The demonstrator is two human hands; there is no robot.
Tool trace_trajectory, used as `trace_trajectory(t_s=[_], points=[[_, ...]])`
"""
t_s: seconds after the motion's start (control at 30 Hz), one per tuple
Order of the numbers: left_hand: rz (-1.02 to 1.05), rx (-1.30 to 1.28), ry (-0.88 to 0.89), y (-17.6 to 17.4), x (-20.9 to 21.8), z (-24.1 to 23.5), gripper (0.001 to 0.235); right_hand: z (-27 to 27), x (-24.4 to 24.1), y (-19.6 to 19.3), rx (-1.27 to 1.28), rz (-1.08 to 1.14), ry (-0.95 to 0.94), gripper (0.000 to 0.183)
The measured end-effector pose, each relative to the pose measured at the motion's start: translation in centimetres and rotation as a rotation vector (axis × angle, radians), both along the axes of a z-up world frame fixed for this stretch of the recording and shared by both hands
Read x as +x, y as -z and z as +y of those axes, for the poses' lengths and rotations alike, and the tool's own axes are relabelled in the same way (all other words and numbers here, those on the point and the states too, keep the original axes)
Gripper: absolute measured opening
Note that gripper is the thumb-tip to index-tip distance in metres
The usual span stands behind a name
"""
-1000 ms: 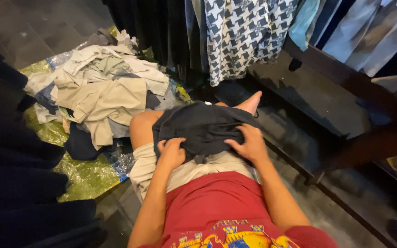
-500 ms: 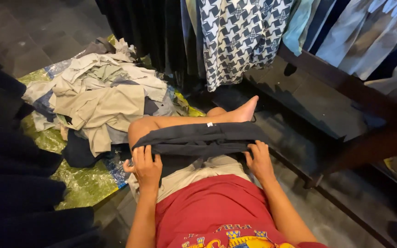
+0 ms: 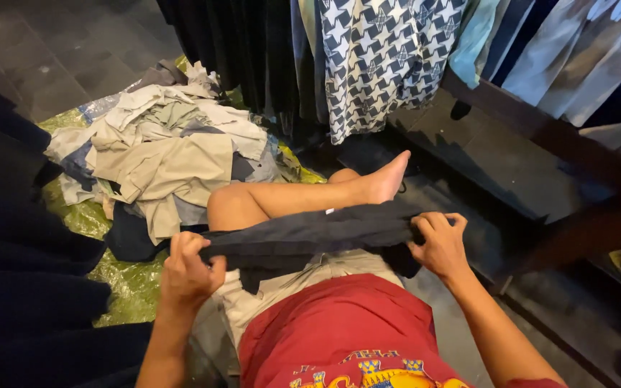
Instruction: The person sits on the floor and folds a pair of patterned shorts, then hangs them on a rack. They then pick up a pair of dark shorts, fold them, place them on a hanger, and hang them on the rack.
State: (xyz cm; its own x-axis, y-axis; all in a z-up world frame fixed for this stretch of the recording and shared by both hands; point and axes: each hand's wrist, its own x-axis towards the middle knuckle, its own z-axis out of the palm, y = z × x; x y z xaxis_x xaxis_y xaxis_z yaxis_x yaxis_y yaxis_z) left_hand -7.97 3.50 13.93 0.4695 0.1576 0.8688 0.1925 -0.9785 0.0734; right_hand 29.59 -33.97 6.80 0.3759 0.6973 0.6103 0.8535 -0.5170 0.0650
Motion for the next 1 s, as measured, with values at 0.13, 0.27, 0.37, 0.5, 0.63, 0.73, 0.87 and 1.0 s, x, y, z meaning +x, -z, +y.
trace_trajectory(t_s=[0.13,0.27,0.37,0.5,0.63,0.73,0.87,1.0], points=[[-0.103,-0.041,0.050,-3.7,0.1,0.1,0.021,0.8,-2.3,-6.5,0.240,0.468,-0.312,0.022],[-0.318,-0.679,0.232,-7.3,-0.2,-1.7,0.014,0.9,-5.5,-11.4,0.344,0.973,-0.541,0.014],[-0.490,-1.208,0.543,-3.6,-0.7,1.3,0.006,-0.1,-3.5,-9.4,0.368,1.038,-0.450,0.016],[-0.456,-1.555,0.677,-2.5,-2.1,3.1,0.038,0.4,-3.2,-11.5,0.470,0.938,-0.296,0.018],[-0.057,-1.480,0.799,-7.3,-5.3,4.4,0.034,-1.6,-2.1,-13.8,0.517,1.098,-0.389,0.020],[0.349,-1.394,1.055,-12.1,-6.2,5.3,0.055,-3.0,-1.1,-15.1,0.437,1.343,-0.406,0.033],[0.491,-1.393,0.715,-12.0,-5.4,8.2,0.029,-3.4,3.3,-16.5,0.296,1.405,-0.417,0.037],[0.386,-0.949,0.038,-10.1,-1.4,10.8,0.021,1.4,3.4,-19.7,0.239,1.147,-0.197,0.051]])
